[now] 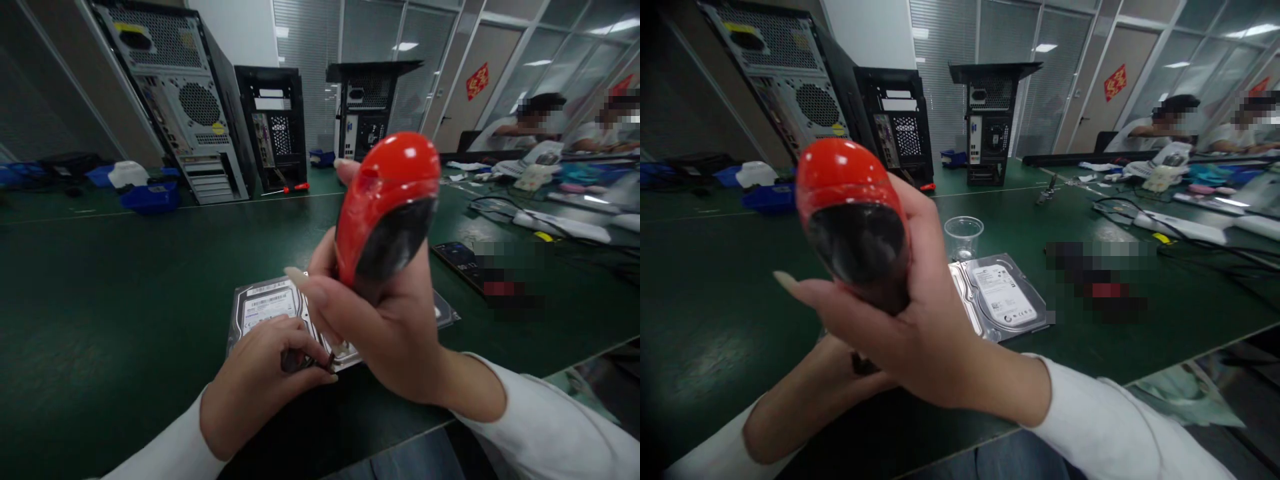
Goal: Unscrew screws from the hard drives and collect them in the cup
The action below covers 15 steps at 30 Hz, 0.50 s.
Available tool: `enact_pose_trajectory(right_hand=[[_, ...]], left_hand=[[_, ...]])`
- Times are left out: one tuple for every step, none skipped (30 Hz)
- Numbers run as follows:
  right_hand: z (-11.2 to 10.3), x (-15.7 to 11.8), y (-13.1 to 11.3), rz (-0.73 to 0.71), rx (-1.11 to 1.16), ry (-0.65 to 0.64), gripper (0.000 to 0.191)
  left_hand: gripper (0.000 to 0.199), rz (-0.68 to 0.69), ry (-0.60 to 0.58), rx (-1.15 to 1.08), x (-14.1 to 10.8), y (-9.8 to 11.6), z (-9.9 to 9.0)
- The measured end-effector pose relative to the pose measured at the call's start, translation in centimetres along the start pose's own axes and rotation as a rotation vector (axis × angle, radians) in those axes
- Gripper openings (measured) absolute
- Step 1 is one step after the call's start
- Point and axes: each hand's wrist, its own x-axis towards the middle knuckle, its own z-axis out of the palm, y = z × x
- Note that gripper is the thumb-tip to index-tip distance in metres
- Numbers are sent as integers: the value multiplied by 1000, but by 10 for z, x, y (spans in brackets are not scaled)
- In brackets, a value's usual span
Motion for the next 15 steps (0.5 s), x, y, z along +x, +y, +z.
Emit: enact_pose_trajectory(right_hand=[[0,3,2,-4,37,-21,67],[1,5,3,-11,80,-38,63],[1,7,4,-12,120,-53,58],[2,8,5,-10,155,-68,52],[2,9,5,-4,195,-97,47],[2,10,5,11,232,-129,44],[1,11,5,35,266,-158,42],[0,12,5,57,296,-180,39],[-2,13,5,76,317,-197,36],[-4,14,5,77,331,-211,33],[-6,16,5,71,336,-222,31],[-9,18,5,51,340,-231,29],[-11,20,4,24,345,-238,29],[-14,22,4,7,352,-244,32],[-16,25,3,-4,369,-258,36]], left_hand=[[9,-29,-39,-31,2,-1,-1],[10,-52,-71,-61,4,-1,-3],[11,-70,-97,-86,6,-1,-4],[11,-85,-121,-102,7,-1,-4],[10,-91,-140,-108,8,0,-5],[9,-93,-156,-104,9,0,-6],[8,-93,-175,-95,9,0,-7],[8,-90,-192,-84,9,0,-8],[8,-81,-207,-74,9,0,-8],[8,-70,-218,-65,9,1,-9],[7,-56,-226,-57,10,1,-9],[7,-42,-225,-50,10,1,-9],[6,-28,-220,-46,10,1,-9],[6,-16,-211,-45,10,0,-10],[7,-6,-204,-49,11,0,-10]])
